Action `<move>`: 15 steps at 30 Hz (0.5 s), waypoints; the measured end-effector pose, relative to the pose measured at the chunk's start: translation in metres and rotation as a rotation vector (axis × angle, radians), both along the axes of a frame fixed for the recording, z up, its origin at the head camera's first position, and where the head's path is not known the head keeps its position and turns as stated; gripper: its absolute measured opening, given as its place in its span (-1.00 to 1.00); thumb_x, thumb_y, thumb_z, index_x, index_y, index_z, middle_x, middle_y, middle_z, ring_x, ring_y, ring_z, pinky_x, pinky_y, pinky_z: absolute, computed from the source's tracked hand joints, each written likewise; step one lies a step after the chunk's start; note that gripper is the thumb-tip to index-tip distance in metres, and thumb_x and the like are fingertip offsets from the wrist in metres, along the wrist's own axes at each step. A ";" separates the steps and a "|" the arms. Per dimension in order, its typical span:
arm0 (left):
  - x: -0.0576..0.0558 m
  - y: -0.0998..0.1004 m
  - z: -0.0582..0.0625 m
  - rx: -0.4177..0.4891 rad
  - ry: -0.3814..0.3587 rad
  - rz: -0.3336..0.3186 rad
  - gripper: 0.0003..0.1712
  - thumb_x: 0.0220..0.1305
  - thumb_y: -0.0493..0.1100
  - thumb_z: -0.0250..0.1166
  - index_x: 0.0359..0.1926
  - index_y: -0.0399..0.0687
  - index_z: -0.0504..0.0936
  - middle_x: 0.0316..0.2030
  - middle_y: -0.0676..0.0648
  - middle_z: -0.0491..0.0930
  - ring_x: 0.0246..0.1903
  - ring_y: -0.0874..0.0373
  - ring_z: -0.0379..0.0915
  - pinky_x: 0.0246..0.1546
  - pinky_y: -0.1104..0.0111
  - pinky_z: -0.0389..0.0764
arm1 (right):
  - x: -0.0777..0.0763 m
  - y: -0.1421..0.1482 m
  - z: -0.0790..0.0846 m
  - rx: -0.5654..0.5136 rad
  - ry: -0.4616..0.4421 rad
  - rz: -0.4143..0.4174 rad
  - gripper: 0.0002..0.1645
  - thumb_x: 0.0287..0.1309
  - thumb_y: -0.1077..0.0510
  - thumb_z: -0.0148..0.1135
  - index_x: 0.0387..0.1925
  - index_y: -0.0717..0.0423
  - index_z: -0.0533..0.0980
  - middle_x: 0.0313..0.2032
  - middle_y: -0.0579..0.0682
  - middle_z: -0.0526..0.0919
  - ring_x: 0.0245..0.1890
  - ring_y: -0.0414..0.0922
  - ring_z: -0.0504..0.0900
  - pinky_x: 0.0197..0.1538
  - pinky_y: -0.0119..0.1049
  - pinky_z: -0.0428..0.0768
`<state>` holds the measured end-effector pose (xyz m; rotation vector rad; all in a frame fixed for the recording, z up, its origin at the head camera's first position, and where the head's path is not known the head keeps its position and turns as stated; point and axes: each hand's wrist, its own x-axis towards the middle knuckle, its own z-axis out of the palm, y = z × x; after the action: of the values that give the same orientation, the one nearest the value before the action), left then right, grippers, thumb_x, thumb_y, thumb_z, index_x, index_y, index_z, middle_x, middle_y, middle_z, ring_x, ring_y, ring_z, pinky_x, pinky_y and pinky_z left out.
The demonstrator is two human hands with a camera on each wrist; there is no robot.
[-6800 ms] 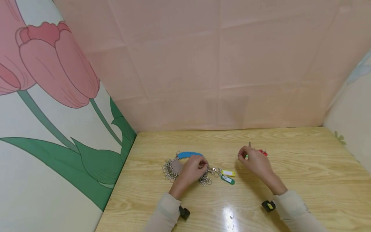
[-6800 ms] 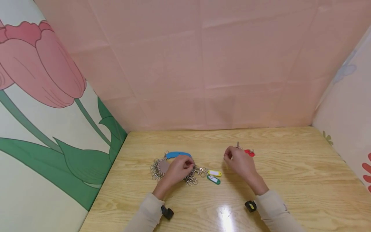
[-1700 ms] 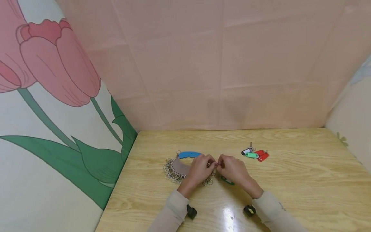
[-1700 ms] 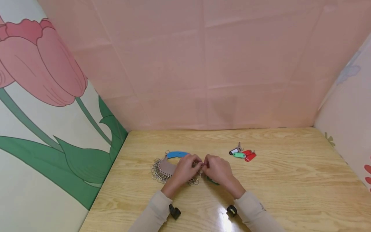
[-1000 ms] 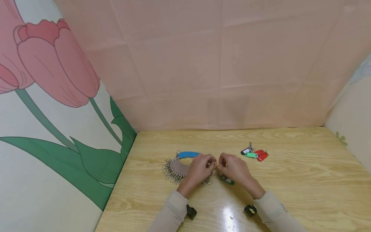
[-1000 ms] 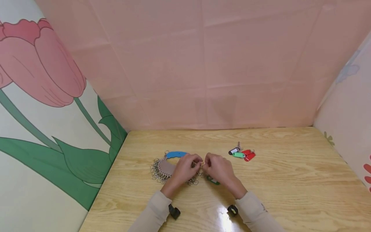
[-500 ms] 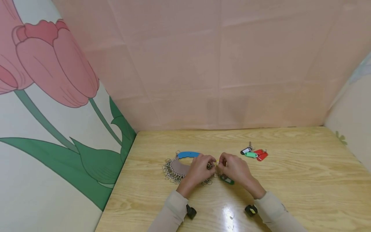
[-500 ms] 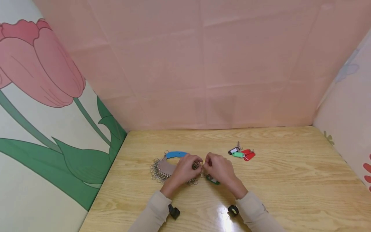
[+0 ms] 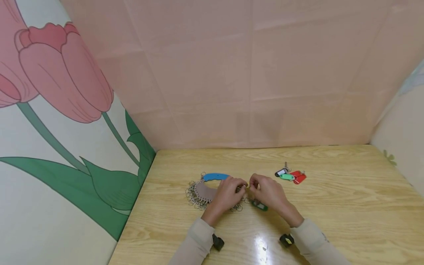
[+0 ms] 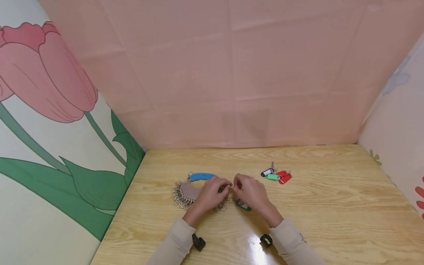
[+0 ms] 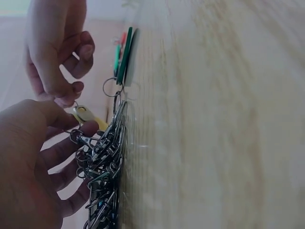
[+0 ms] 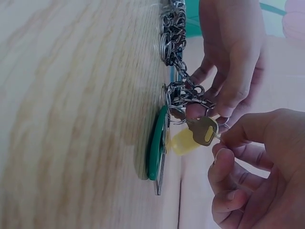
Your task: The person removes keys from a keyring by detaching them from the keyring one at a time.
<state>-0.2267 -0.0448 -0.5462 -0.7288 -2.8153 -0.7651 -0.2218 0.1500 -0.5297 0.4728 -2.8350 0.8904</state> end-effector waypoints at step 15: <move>-0.003 -0.002 -0.003 0.046 0.022 -0.020 -0.80 0.58 -0.02 0.26 -0.06 0.20 0.83 -0.17 0.19 0.80 -0.20 0.30 0.51 -0.04 0.33 0.48 | -0.003 -0.003 -0.003 0.005 0.064 0.036 -0.83 0.18 0.27 0.43 -0.33 -0.04 0.59 -0.41 -0.15 0.65 -0.60 -0.28 0.40 -0.57 -0.38 0.35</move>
<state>-0.2300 -0.0470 -0.5497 -0.7549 -2.7656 -0.8172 -0.2251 0.1470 -0.5326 0.5451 -2.7797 0.8583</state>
